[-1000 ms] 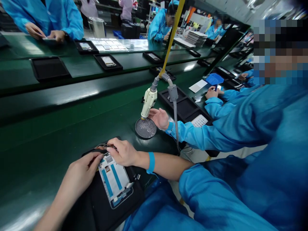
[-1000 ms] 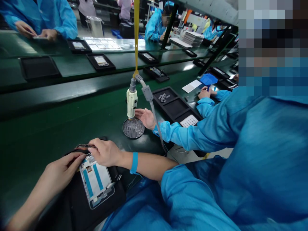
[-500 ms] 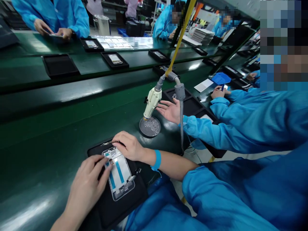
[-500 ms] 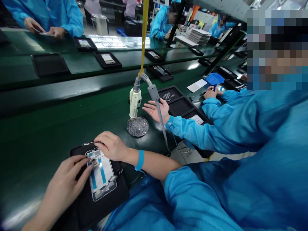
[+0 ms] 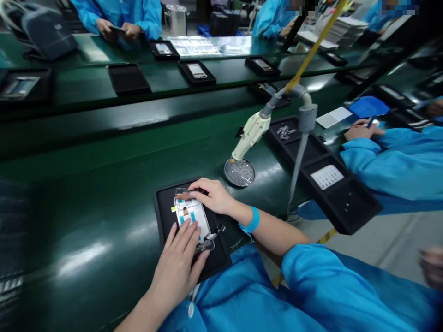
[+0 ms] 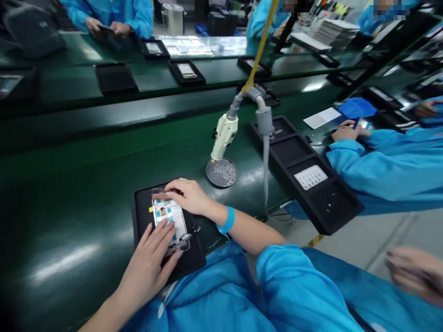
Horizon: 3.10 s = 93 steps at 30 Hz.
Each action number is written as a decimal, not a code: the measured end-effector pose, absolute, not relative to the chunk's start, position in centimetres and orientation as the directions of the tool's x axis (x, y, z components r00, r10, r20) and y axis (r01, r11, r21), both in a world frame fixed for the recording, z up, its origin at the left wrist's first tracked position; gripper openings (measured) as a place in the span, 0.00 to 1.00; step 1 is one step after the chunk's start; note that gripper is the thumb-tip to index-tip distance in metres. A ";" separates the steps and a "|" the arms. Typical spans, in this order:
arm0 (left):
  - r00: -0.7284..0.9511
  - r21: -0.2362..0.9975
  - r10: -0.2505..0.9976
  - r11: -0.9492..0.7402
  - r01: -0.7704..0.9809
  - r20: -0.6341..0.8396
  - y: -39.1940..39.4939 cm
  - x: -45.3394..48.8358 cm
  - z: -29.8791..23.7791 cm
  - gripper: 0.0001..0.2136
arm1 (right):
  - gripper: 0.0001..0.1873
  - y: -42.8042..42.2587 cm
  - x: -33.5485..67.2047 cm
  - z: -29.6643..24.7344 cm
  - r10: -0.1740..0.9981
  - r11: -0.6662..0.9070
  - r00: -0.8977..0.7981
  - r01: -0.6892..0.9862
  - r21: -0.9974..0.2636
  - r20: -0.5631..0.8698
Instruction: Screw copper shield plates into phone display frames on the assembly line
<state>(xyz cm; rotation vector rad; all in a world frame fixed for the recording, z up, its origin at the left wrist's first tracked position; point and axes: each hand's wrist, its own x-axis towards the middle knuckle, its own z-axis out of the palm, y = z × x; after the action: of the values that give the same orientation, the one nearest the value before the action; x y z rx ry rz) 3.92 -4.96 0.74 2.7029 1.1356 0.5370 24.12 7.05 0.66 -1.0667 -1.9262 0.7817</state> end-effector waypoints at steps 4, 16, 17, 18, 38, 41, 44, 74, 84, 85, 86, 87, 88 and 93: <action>0.666 0.330 0.703 -0.708 0.624 0.251 -6.1 3.8 1.2 0.19 | 0.06 6.2 24.9 1.6 0.877 0.440 -0.377 0.384 -0.812 0.297; 0.566 0.287 0.798 -0.602 0.745 0.207 -2.1 3.9 1.1 0.20 | 0.08 6.6 25.4 0.9 0.868 0.483 -0.332 0.387 -0.786 0.370; 0.576 0.287 0.789 -0.614 0.735 0.213 -2.4 3.8 1.1 0.19 | 0.08 6.5 25.3 0.9 0.851 0.505 -0.369 0.380 -0.775 0.373; 0.580 0.289 0.784 -0.620 0.729 0.219 -2.8 3.8 1.0 0.18 | 0.08 6.4 25.2 0.9 0.834 0.526 -0.401 0.374 -0.764 0.379; 0.563 0.346 0.775 -0.632 0.693 0.287 -4.2 3.3 0.5 0.15 | 0.10 5.9 24.2 0.4 0.776 0.600 -0.542 0.477 -0.643 0.322; 0.559 0.368 0.785 -0.619 0.693 0.267 -4.0 3.2 0.7 0.18 | 0.11 5.9 24.0 0.2 0.766 0.624 -0.534 0.486 -0.612 0.358; 0.532 0.354 0.818 -0.575 0.737 0.222 -3.6 3.1 1.0 0.23 | 0.12 5.9 24.0 0.3 0.758 0.645 -0.528 0.520 -0.559 0.384; 0.576 0.322 0.805 -0.588 0.742 0.140 -1.7 3.1 0.7 0.26 | 0.13 5.3 24.0 0.3 0.672 0.716 -0.684 0.504 -0.483 0.284; 0.586 0.326 0.797 -0.597 0.733 0.144 -1.8 3.1 0.5 0.26 | 0.17 4.7 24.5 0.2 0.650 0.742 -0.706 0.510 -0.436 0.281; 0.586 0.327 0.797 -0.597 0.733 0.143 -1.9 3.1 0.5 0.25 | 0.18 4.6 24.5 0.3 0.646 0.746 -0.715 0.518 -0.418 0.266; 0.585 0.327 0.798 -0.596 0.734 0.144 -1.9 3.1 0.5 0.25 | 0.18 4.7 24.4 0.4 0.640 0.751 -0.726 0.524 -0.401 0.252; 0.581 0.328 0.801 -0.593 0.736 0.145 -1.8 3.1 0.5 0.25 | 0.19 4.7 24.4 0.4 0.635 0.756 -0.735 0.527 -0.388 0.239; 0.577 0.330 0.804 -0.589 0.737 0.147 -1.7 3.1 0.5 0.25 | 0.20 4.7 24.3 0.5 0.632 0.758 -0.740 0.529 -0.381 0.231; 0.571 0.334 0.790 -0.613 0.716 0.224 -0.8 2.5 0.6 0.22 | 0.19 4.8 25.1 0.4 0.622 0.773 -0.710 0.491 -0.401 0.331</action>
<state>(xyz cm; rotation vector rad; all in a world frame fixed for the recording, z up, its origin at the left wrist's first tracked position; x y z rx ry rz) 2.45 -0.82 0.56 2.5972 1.2616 0.5242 25.14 4.79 0.37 -0.8384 -2.5144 0.3946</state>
